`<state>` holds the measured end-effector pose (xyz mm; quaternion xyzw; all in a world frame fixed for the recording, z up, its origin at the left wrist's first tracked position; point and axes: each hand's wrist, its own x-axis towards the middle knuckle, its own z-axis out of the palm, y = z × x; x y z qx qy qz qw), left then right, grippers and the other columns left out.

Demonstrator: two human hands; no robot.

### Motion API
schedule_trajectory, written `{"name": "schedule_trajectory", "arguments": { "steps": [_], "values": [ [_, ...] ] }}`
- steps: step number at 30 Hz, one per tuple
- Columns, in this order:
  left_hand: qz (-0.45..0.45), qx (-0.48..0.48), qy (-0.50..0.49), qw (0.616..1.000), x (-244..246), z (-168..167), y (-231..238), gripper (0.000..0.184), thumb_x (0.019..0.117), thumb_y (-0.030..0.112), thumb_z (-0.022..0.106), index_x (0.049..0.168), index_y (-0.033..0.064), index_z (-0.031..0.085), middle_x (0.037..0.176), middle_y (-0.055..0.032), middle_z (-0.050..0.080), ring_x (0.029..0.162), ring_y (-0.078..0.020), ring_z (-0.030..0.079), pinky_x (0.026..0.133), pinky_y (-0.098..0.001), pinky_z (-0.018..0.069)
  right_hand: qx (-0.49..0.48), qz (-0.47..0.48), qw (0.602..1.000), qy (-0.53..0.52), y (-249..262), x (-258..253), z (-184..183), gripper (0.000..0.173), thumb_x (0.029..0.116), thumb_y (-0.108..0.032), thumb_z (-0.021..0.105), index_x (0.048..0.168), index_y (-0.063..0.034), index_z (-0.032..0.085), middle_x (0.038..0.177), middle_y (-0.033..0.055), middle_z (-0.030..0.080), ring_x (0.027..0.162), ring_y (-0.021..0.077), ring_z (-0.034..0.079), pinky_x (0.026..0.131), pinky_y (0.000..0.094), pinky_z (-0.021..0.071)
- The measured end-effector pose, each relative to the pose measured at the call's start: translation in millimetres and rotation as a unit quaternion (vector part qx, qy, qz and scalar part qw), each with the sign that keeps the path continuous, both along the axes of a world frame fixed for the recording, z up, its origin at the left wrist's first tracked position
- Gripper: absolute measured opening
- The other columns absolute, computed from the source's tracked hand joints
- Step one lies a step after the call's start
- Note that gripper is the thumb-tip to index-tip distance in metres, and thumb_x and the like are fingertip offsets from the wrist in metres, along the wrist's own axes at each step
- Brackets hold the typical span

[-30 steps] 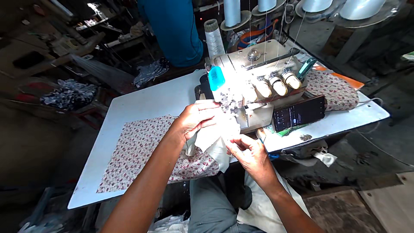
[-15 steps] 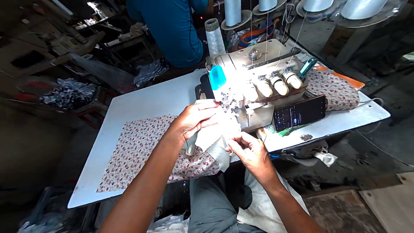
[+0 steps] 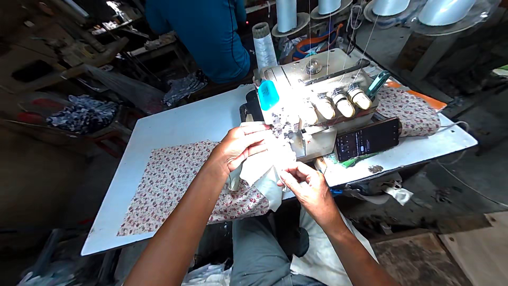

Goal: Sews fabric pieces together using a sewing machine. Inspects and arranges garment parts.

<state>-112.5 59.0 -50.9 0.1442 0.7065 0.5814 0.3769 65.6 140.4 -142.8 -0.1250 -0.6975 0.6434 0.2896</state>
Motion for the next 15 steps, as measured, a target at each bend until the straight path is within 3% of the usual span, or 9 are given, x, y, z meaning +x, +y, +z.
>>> {"name": "schedule_trajectory", "arguments": {
  "steps": [4, 6, 8, 10, 12, 15],
  "values": [
    [-0.032, 0.031, -0.047, 0.998, -4.1, -1.0, -6.6, 0.027, 0.1039, 0.0, 0.051, 0.13, 0.0039, 0.059, 0.108, -0.0034, 0.072, 0.089, -0.0065, 0.071, 0.079, -0.0197, 0.0581, 0.002, 0.0, 1.0, -0.005, 0.4, 0.6, 2.1, 0.011, 0.0964, -0.011, 0.066, 0.101, -0.0038, 0.072, 0.084, -0.0018, 0.074, 0.076, 0.0, 0.07, 0.073, 0.0146, 0.0566],
    [-0.049, 0.039, -0.061, 0.996, 1.0, 0.8, -13.7, 0.03, 0.1063, 0.004, 0.046, 0.134, 0.0066, 0.057, 0.105, -0.0019, 0.072, 0.085, -0.0049, 0.071, 0.077, -0.0177, 0.0583, 0.008, 0.001, 1.0, -0.007, 1.2, 0.3, 3.1, 0.011, 0.096, -0.011, 0.066, 0.101, -0.0037, 0.073, 0.084, -0.0016, 0.075, 0.077, -0.0007, 0.07, 0.074, 0.0144, 0.0562],
    [-0.031, 0.045, -0.062, 0.997, 15.3, 5.9, -20.9, 0.03, 0.1077, 0.008, 0.043, 0.133, 0.0097, 0.058, 0.099, -0.002, 0.071, 0.08, -0.0064, 0.071, 0.074, -0.0197, 0.0594, 0.033, -0.012, 0.999, -0.006, 2.9, -2.7, 4.8, 0.011, 0.095, -0.014, 0.068, 0.099, -0.0051, 0.074, 0.084, -0.0027, 0.075, 0.077, -0.0023, 0.068, 0.074, 0.0138, 0.055],
    [-0.005, 0.063, -0.065, 0.996, 26.9, 12.4, -25.1, 0.026, 0.1083, 0.01, 0.043, 0.128, 0.0108, 0.061, 0.1, -0.0028, 0.072, 0.085, -0.0105, 0.073, 0.08, -0.0251, 0.0614, 0.079, -0.042, 0.996, -0.008, 4.5, -8.7, 9.9, 0.012, 0.0934, -0.019, 0.07, 0.097, -0.0083, 0.074, 0.083, -0.0041, 0.073, 0.076, -0.0019, 0.067, 0.072, 0.0162, 0.0546],
    [0.007, 0.095, -0.038, 0.995, 35.8, 18.3, -29.2, 0.027, 0.1082, 0.008, 0.043, 0.128, 0.0112, 0.061, 0.104, -0.0026, 0.073, 0.091, -0.012, 0.074, 0.087, -0.0278, 0.0607, 0.126, -0.077, 0.989, 0.011, 5.1, -17.0, 21.2, 0.011, 0.0905, -0.019, 0.071, 0.097, -0.0101, 0.075, 0.085, -0.0033, 0.072, 0.079, 0.0025, 0.065, 0.075, 0.0229, 0.0519],
    [0.01, 0.158, 0.063, 0.985, 46.5, 31.5, -35.1, 0.03, 0.106, 0.003, 0.047, 0.132, 0.0091, 0.061, 0.109, -0.0029, 0.075, 0.093, -0.0117, 0.074, 0.087, -0.0261, 0.0606, 0.163, -0.091, 0.981, 0.05, 10.1, -31.0, 41.3, 0.017, 0.089, -0.02, 0.072, 0.101, -0.0097, 0.076, 0.094, 0.001, 0.071, 0.088, 0.0083, 0.065, 0.078, 0.0277, 0.052]
  ]
}}
